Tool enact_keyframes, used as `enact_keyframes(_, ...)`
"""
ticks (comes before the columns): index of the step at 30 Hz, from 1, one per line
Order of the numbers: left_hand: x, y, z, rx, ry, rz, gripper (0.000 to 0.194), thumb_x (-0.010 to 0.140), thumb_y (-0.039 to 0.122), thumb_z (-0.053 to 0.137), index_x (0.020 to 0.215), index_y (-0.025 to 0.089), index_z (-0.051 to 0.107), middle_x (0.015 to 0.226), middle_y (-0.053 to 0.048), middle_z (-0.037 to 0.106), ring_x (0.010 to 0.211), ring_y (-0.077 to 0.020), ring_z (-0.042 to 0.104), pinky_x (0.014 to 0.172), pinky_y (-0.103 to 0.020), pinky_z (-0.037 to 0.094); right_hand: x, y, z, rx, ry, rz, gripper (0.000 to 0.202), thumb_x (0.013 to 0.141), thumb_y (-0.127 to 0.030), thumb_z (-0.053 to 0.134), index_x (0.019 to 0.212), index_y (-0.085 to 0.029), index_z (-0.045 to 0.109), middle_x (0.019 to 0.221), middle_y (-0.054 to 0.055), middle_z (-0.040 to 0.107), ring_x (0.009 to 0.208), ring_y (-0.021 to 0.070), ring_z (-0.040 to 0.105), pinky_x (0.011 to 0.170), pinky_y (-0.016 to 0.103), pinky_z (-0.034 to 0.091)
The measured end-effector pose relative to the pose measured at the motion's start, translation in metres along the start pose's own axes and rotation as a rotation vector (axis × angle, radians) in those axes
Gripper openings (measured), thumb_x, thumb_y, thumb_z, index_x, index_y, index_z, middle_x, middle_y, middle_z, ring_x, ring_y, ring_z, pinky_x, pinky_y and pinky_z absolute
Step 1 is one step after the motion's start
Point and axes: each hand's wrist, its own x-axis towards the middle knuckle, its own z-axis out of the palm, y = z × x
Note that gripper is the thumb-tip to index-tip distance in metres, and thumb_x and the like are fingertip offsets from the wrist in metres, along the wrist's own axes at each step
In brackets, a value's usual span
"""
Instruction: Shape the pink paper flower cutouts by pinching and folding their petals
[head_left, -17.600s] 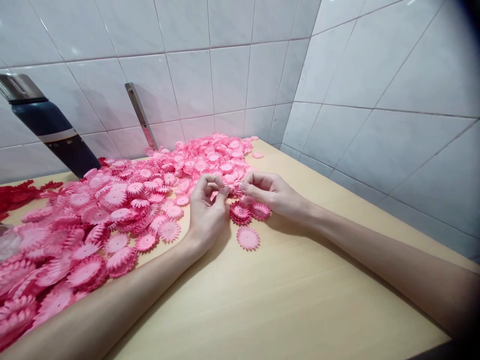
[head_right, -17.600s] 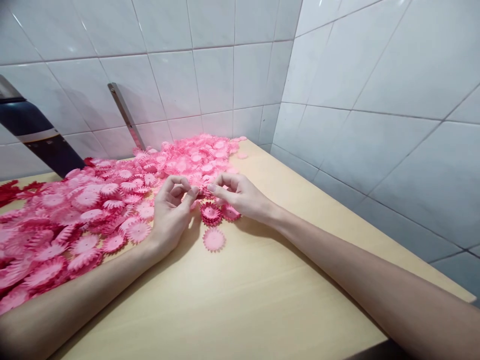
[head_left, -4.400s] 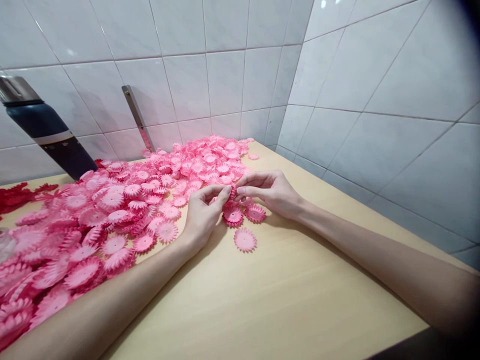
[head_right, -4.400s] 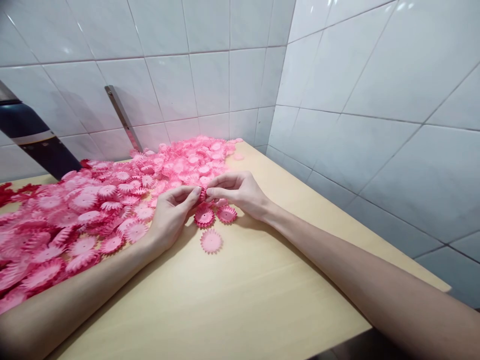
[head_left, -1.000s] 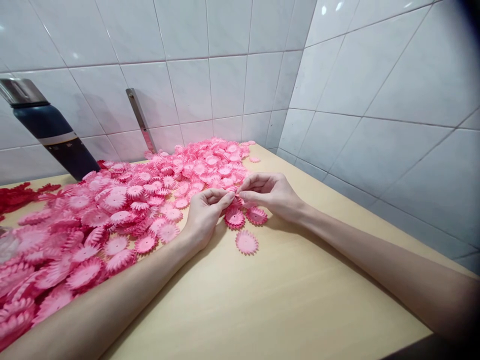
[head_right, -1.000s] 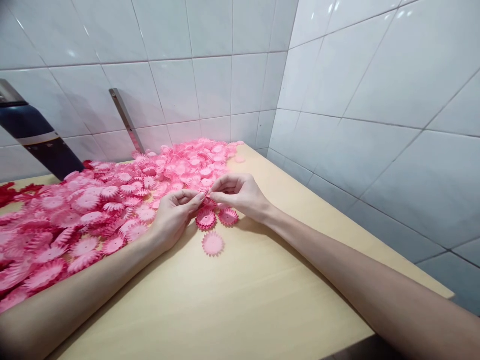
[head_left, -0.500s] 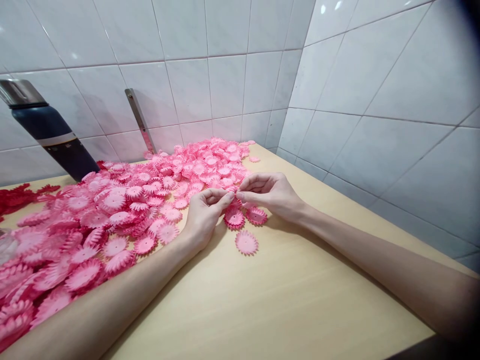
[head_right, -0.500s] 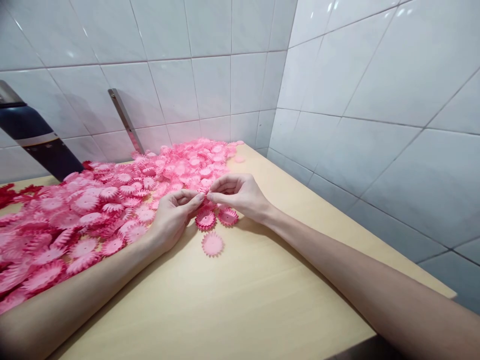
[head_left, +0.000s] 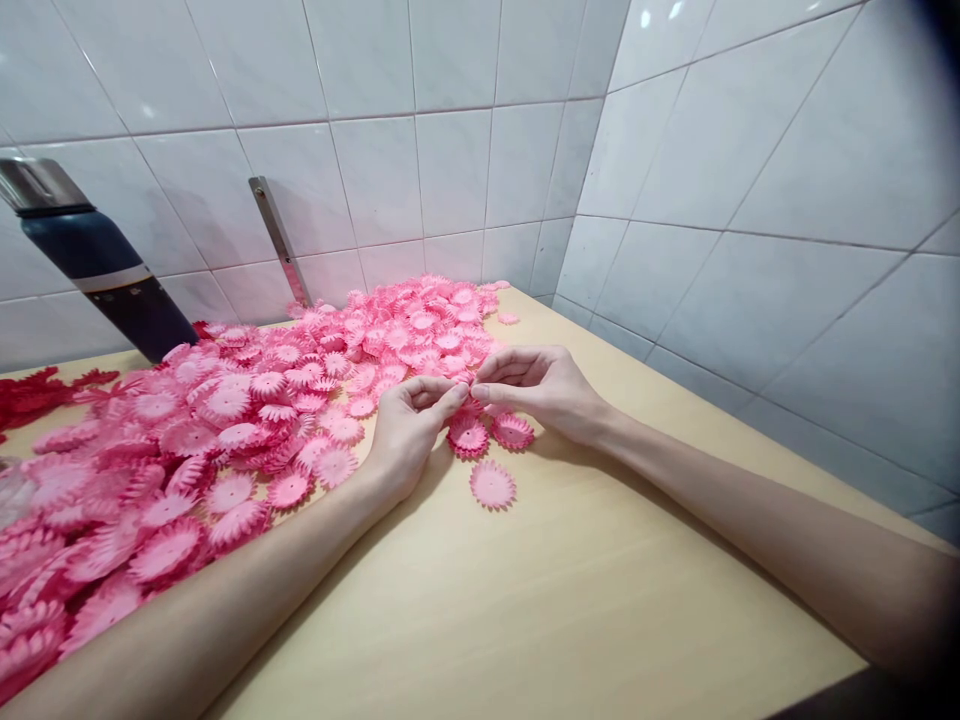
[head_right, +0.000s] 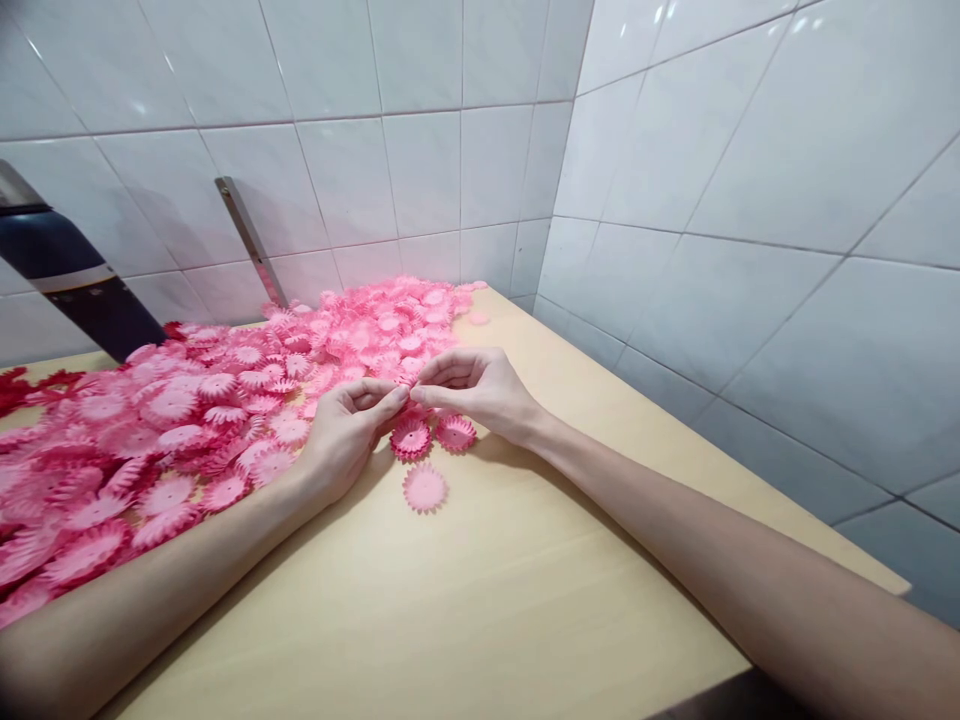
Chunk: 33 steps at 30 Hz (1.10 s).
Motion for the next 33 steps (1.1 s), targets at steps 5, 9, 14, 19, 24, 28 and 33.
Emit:
enact_keyframes(5, 0.0003, -0.0007, -0.0005, 0.010, -0.002, 0.004, 0.023, 0.066, 0.031, 0.079, 0.077, 0.012, 0.070, 0.076, -0.005, 0.069, 0.074, -0.0153, 0.065, 0.080, -0.033, 0.052, 0.0007, 0.0002, 0.0007, 0.002, 0.007, -0.004, 0.021, 0.064, -0.024, 0.082, 0.080, -0.016, 0.071, 0.079, 0.003, 0.071, 0.074, 0.0149, 0.067, 0.067, 0.027, 0.057)
enact_keyframes(9, 0.0006, -0.0010, -0.0008, 0.024, 0.005, 0.006, 0.024, 0.066, 0.031, 0.079, 0.077, 0.012, 0.069, 0.076, -0.006, 0.070, 0.077, -0.0173, 0.066, 0.079, -0.032, 0.052, 0.0003, -0.0011, 0.0011, -0.008, 0.005, -0.003, 0.023, 0.064, -0.026, 0.082, 0.080, -0.016, 0.071, 0.080, 0.003, 0.071, 0.074, 0.0156, 0.067, 0.067, 0.028, 0.057)
enact_keyframes(14, -0.0004, 0.0005, -0.0001, 0.027, 0.007, 0.001, 0.025, 0.066, 0.032, 0.079, 0.077, 0.012, 0.069, 0.077, -0.006, 0.070, 0.077, -0.0172, 0.067, 0.079, -0.032, 0.052, -0.0006, -0.0020, 0.0007, -0.016, 0.011, -0.001, 0.024, 0.063, -0.027, 0.082, 0.080, -0.016, 0.070, 0.080, 0.004, 0.071, 0.074, 0.0156, 0.067, 0.067, 0.027, 0.057)
enact_keyframes(19, -0.0018, 0.0022, 0.0013, 0.023, 0.015, -0.003, 0.025, 0.065, 0.032, 0.080, 0.076, 0.012, 0.069, 0.077, -0.007, 0.071, 0.076, -0.0172, 0.067, 0.077, -0.031, 0.052, -0.0004, 0.0005, -0.0005, -0.024, 0.009, -0.012, 0.025, 0.063, -0.029, 0.082, 0.081, -0.016, 0.070, 0.081, 0.005, 0.071, 0.075, 0.0164, 0.067, 0.067, 0.029, 0.058)
enact_keyframes(24, -0.0007, 0.0010, 0.0010, 0.019, 0.014, -0.004, 0.025, 0.066, 0.032, 0.079, 0.077, 0.012, 0.069, 0.077, -0.006, 0.070, 0.075, -0.0165, 0.067, 0.077, -0.030, 0.052, 0.0006, 0.0028, -0.0011, -0.016, 0.023, 0.007, 0.025, 0.064, -0.028, 0.082, 0.082, -0.015, 0.070, 0.080, 0.005, 0.071, 0.074, 0.0166, 0.068, 0.066, 0.028, 0.058)
enact_keyframes(28, -0.0005, 0.0005, 0.0002, 0.010, -0.004, -0.005, 0.025, 0.068, 0.033, 0.078, 0.079, 0.012, 0.070, 0.078, -0.006, 0.070, 0.075, -0.0155, 0.066, 0.079, -0.031, 0.052, 0.0014, 0.0030, -0.0012, -0.009, 0.038, 0.020, 0.025, 0.064, -0.029, 0.081, 0.082, -0.015, 0.070, 0.080, 0.005, 0.071, 0.073, 0.0168, 0.068, 0.064, 0.028, 0.058)
enact_keyframes(33, -0.0024, 0.0036, 0.0013, 0.022, -0.036, 0.019, 0.027, 0.067, 0.033, 0.079, 0.081, 0.012, 0.069, 0.080, -0.006, 0.070, 0.076, -0.0145, 0.065, 0.075, -0.027, 0.051, 0.0011, 0.0029, -0.0019, 0.004, 0.038, 0.019, 0.023, 0.066, -0.027, 0.080, 0.082, -0.015, 0.070, 0.080, 0.005, 0.072, 0.075, 0.0178, 0.068, 0.064, 0.029, 0.058)
